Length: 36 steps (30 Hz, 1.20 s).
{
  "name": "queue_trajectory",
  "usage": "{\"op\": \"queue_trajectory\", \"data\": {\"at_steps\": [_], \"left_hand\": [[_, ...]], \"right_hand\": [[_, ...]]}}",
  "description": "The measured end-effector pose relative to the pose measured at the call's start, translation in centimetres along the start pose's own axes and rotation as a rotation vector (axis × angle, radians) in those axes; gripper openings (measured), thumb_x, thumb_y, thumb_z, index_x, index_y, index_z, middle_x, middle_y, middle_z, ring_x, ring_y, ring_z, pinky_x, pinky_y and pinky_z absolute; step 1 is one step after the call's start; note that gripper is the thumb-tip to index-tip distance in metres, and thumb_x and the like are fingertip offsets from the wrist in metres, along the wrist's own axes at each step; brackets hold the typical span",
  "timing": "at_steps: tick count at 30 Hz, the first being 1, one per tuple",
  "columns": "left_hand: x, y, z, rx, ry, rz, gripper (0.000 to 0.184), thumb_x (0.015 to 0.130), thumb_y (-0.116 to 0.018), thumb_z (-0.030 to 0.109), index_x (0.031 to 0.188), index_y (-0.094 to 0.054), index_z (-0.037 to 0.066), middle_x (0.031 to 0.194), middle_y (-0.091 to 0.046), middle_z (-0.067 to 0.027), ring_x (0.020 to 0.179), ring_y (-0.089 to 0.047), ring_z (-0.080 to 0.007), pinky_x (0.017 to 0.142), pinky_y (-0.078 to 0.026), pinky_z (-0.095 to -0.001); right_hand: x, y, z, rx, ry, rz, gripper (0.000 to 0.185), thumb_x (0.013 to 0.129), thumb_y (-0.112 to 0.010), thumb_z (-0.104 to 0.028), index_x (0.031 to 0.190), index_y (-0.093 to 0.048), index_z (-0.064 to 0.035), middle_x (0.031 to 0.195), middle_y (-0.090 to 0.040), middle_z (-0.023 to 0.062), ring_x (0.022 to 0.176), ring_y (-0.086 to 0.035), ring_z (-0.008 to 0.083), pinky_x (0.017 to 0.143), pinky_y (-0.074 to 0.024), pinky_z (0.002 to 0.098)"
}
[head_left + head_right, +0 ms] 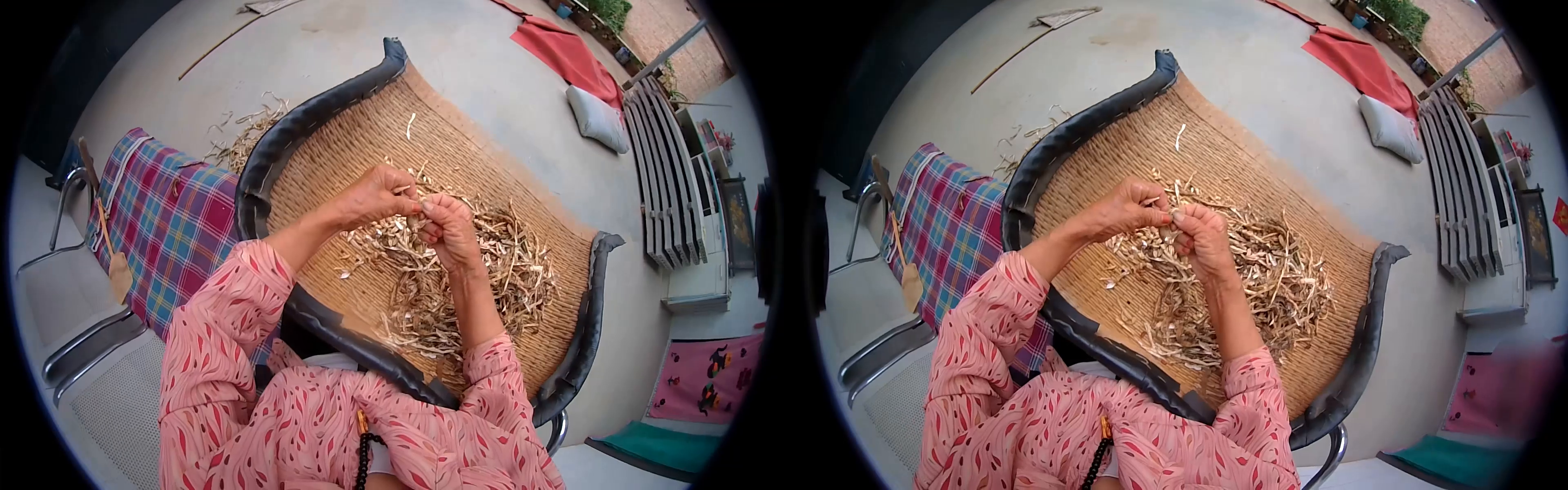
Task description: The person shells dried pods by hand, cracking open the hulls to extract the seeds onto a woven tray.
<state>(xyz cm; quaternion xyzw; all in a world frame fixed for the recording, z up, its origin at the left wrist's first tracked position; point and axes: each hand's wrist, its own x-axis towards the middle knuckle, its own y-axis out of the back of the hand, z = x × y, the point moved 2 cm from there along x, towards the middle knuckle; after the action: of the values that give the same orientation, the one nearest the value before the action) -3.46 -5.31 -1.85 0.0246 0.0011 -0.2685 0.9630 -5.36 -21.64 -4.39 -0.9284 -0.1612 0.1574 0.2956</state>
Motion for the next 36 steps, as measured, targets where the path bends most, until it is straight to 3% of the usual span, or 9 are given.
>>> {"op": "queue_trajectory", "data": {"at_steps": [4,6,10,17,20,24,26,34,36], "left_hand": [[-0.1,0.0,0.5,-0.228,0.248,-0.031,0.01,0.082,-0.062,0.007,0.072,-0.059,0.005,0.06,-0.052,0.0034,0.045,-0.038,-0.0015,0.039,-0.025,-0.0173],[0.0,0.1,0.2,-0.301,0.321,-0.036,0.01,0.082,-0.061,0.007,0.072,-0.058,0.005,0.058,-0.05,0.0037,0.044,-0.036,-0.0015,0.038,-0.024,-0.0176],[0.1,0.0,0.2,-0.256,0.35,-0.019,0.01,0.082,-0.06,0.006,0.072,-0.058,0.006,0.056,-0.049,0.0039,0.044,-0.035,-0.0013,0.037,-0.023,-0.0174],[0.2,0.1,-0.1,-0.138,0.312,-0.019,0.008,0.078,-0.058,0.007,0.07,-0.058,0.008,0.057,-0.053,0.0027,0.043,-0.036,-0.0016,0.038,-0.026,-0.0181],[0.5,0.4,-0.8,-0.032,0.265,-0.03,0.01,0.077,-0.056,0.008,0.067,-0.058,0.005,0.056,-0.052,0.002,0.046,-0.038,-0.0031,0.04,-0.028,-0.0203],[0.4,0.3,-0.2,0.108,0.208,-0.021,0.016,0.077,-0.056,0.012,0.066,-0.058,0.002,0.057,-0.052,0.0005,0.05,-0.042,-0.0053,0.043,-0.031,-0.0234],[0.4,0.3,-0.4,0.159,0.168,-0.017,0.015,0.08,-0.057,0.012,0.066,-0.056,0.005,0.058,-0.052,0.0031,0.049,-0.041,-0.0027,0.042,-0.031,-0.0197],[0.7,0.4,-1.1,0.29,0.063,0.041,0.017,0.079,-0.06,0.015,0.066,-0.057,0.004,0.057,-0.05,0.0038,0.053,-0.042,-0.003,0.044,-0.033,-0.0219],[0.6,0.3,-0.9,0.339,0.045,0.044,0.018,0.078,-0.061,0.016,0.066,-0.057,0.003,0.057,-0.05,0.0034,0.054,-0.043,-0.0033,0.045,-0.034,-0.022]], "right_hand": [[-0.2,0.1,0.0,-0.099,0.004,0.058,0.007,0.085,-0.059,-0.007,0.078,-0.059,-0.0043,0.063,-0.052,-0.0035,0.044,-0.036,0.002,0.041,-0.0329,0.0173],[-0.2,0.5,0.1,-0.128,0.01,0.031,0.005,0.085,-0.059,-0.008,0.082,-0.058,-0.0037,0.068,-0.055,-0.001,0.046,-0.035,0.0021,0.043,-0.0311,0.0171],[-0.4,0.3,-0.3,-0.205,0.037,0.041,0.007,0.085,-0.059,-0.006,0.079,-0.059,-0.002,0.062,-0.052,-0.0024,0.047,-0.039,0.003,0.042,-0.0338,0.0184],[-0.5,0.1,-0.7,-0.447,0.114,0.067,0.006,0.082,-0.059,-0.005,0.077,-0.056,-0.0008,0.061,-0.049,-0.003,0.05,-0.04,0.0038,0.044,-0.0337,0.0186],[-0.5,0.0,-0.7,-0.79,0.301,0.08,0.005,0.081,-0.058,-0.004,0.078,-0.057,-0.0015,0.061,-0.048,-0.0041,0.051,-0.038,0.0039,0.045,-0.0325,0.0198],[-0.7,-0.5,-0.9,-0.954,0.357,0.069,0.003,0.08,-0.059,-0.004,0.079,-0.058,-0.0012,0.059,-0.047,-0.0035,0.052,-0.04,0.0043,0.047,-0.0341,0.0217],[-0.7,-0.5,-0.8,-0.985,0.369,0.073,0.003,0.079,-0.06,-0.003,0.079,-0.059,-0.0009,0.059,-0.049,-0.0008,0.052,-0.043,0.0056,0.047,-0.0354,0.0224],[-0.7,-1.3,-0.8,-1.238,0.676,0.168,0.006,0.074,-0.058,0.004,0.078,-0.059,-0.0004,0.061,-0.056,0.008,0.05,-0.052,0.0139,0.047,-0.0407,0.0274],[-0.7,-1.5,-0.9,-1.262,0.656,0.178,0.006,0.073,-0.057,0.005,0.077,-0.058,-0.0002,0.062,-0.057,0.0092,0.05,-0.053,0.016,0.047,-0.0412,0.0281]]}}
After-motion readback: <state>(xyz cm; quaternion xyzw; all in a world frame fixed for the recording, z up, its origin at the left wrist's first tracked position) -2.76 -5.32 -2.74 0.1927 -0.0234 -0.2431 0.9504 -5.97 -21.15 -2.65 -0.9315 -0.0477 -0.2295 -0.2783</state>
